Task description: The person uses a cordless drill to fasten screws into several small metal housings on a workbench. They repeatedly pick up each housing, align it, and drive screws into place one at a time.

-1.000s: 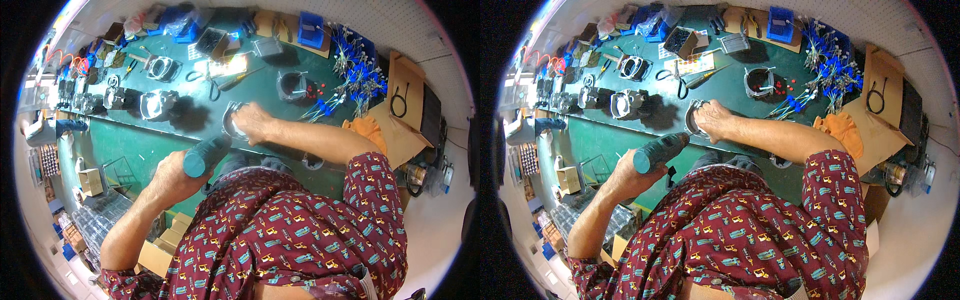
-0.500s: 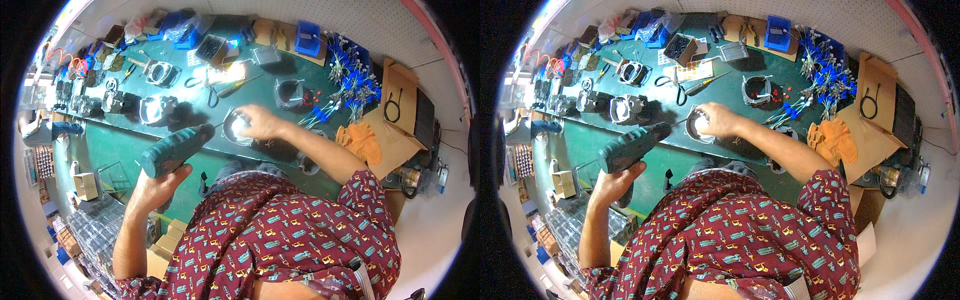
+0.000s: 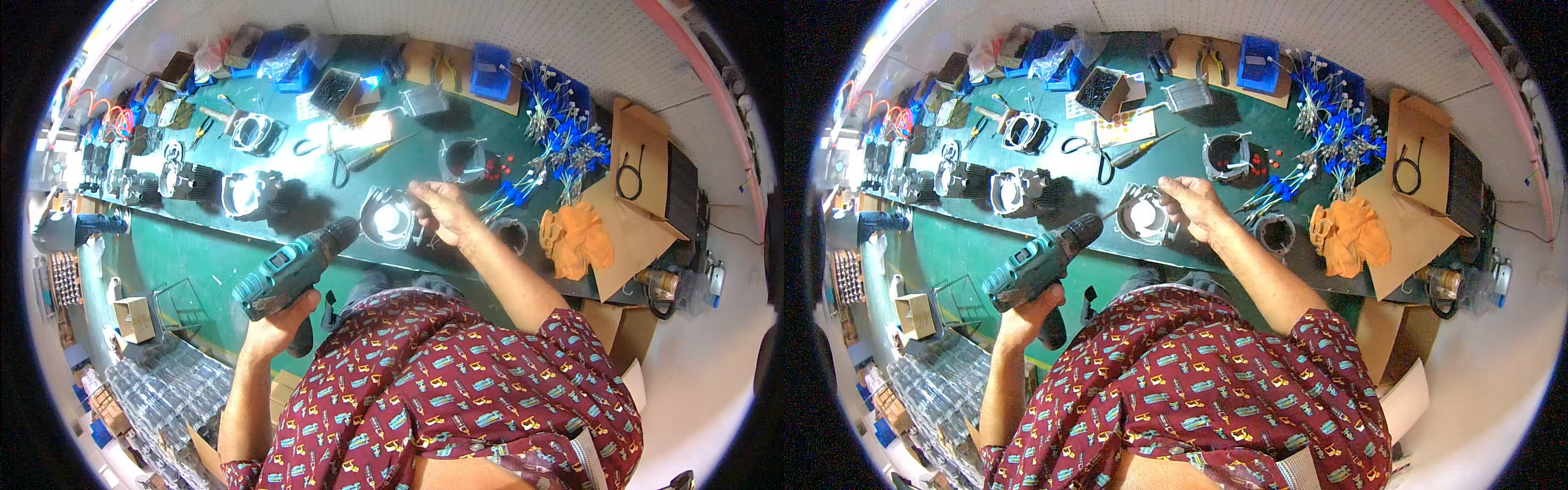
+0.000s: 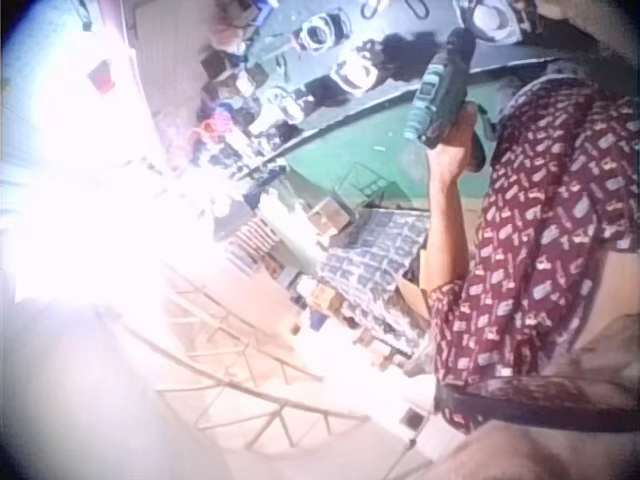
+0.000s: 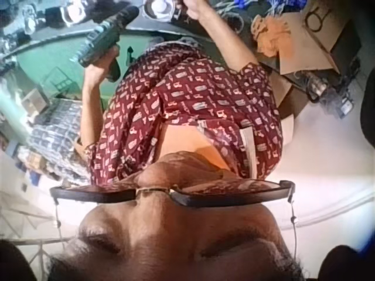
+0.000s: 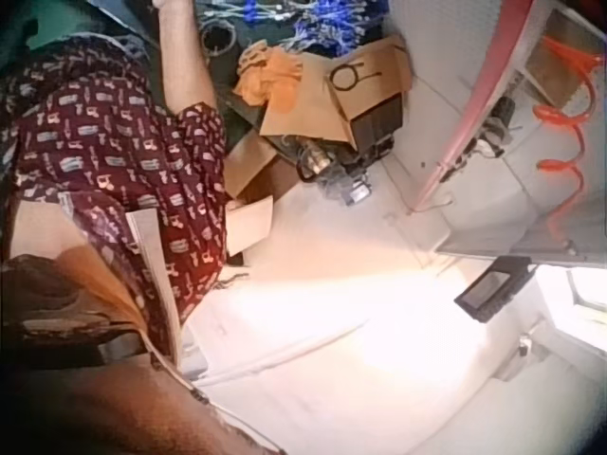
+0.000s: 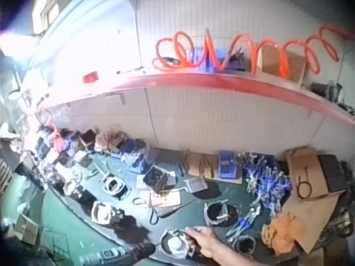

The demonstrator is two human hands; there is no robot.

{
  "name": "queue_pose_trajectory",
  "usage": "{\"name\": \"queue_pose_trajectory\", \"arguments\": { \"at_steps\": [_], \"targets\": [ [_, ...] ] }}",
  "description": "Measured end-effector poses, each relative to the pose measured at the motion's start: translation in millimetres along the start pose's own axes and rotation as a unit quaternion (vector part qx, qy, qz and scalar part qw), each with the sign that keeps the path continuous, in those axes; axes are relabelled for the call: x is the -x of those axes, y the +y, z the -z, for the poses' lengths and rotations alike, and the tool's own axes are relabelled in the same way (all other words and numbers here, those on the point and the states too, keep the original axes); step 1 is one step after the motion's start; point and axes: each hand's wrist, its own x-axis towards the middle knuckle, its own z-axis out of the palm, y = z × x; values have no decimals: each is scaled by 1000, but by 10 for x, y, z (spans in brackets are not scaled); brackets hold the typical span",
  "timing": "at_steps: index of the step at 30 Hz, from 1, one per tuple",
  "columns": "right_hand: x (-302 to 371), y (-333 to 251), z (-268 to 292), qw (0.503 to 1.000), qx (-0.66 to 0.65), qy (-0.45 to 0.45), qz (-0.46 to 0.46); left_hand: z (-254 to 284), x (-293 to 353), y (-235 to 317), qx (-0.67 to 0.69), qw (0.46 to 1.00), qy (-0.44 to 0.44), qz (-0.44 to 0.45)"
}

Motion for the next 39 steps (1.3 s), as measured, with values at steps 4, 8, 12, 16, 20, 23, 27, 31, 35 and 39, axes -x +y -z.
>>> {"name": "queue_pose_trajectory", "arguments": {
  "at_steps": [4, 8, 12, 16, 20, 23, 27, 31, 35, 39],
  "targets": [
    [13, -16, -37, 994, -96, -47, -20, 9, 1, -33, 11, 1000, 1, 1],
    [2, 21, -9, 986, -143, -87, -22, -8, 13, -34, 24, 1000, -1, 3],
    [-3, 26, -37, 982, -162, -91, -30, -14, 46, -28, 25, 1000, -1, 12],
    [35, 18, -99, 982, -167, -82, -43, 15, 72, -48, 6, 1000, -4, 22],
    [55, -6, -161, 982, -156, -89, -63, 52, 117, -152, -46, 999, 17, -7],
    [43, -18, -178, 980, -146, -119, -67, 91, 140, -176, -85, 996, 24, -29],
    [-42, 46, -149, 988, -68, -139, -17, 159, 162, -145, -104, 994, 25, -32],
    [-290, 210, -158, 917, 283, 86, 266, 146, 161, -203, -56, 997, 42, 6],
    [-197, 216, -80, 819, 484, 150, 269, 30, 75, -125, -123, 991, 43, -21],
    [-160, 302, -144, 793, 542, 149, 235, -46, -8, -45, -172, 984, 30, -32]
  ]
}}
